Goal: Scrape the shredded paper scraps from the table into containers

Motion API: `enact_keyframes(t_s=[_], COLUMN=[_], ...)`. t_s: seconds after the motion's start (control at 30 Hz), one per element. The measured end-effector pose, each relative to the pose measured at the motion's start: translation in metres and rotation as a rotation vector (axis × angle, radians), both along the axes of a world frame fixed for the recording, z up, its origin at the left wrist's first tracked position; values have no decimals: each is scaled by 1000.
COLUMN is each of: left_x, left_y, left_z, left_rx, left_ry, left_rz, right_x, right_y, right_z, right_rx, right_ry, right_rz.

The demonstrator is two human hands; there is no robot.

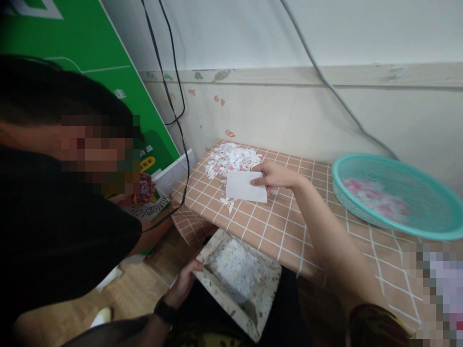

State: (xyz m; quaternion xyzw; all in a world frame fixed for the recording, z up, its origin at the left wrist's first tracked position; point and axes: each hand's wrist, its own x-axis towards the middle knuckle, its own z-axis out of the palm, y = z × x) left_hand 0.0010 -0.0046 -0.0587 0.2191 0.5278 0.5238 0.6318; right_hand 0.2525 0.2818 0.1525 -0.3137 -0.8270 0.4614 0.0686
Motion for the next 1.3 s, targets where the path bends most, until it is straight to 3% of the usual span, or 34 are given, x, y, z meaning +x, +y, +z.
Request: enact_keyframes(t_s=[0.43, 0.9, 1.3], left_x=[2, 2, 1], left_y=[1, 2, 2], left_z=[6, 10, 8], left_rx=[30, 59, 77], left_ry=[-17, -27, -32], left_rz=[16, -18, -38], right_x=[-1, -1, -8], right_y=[0, -2, -3], right_z=[-1, 1, -4], right_rx=[63, -28, 22], right_ry=[-10, 2, 53], right_rz=[-12, 48, -2])
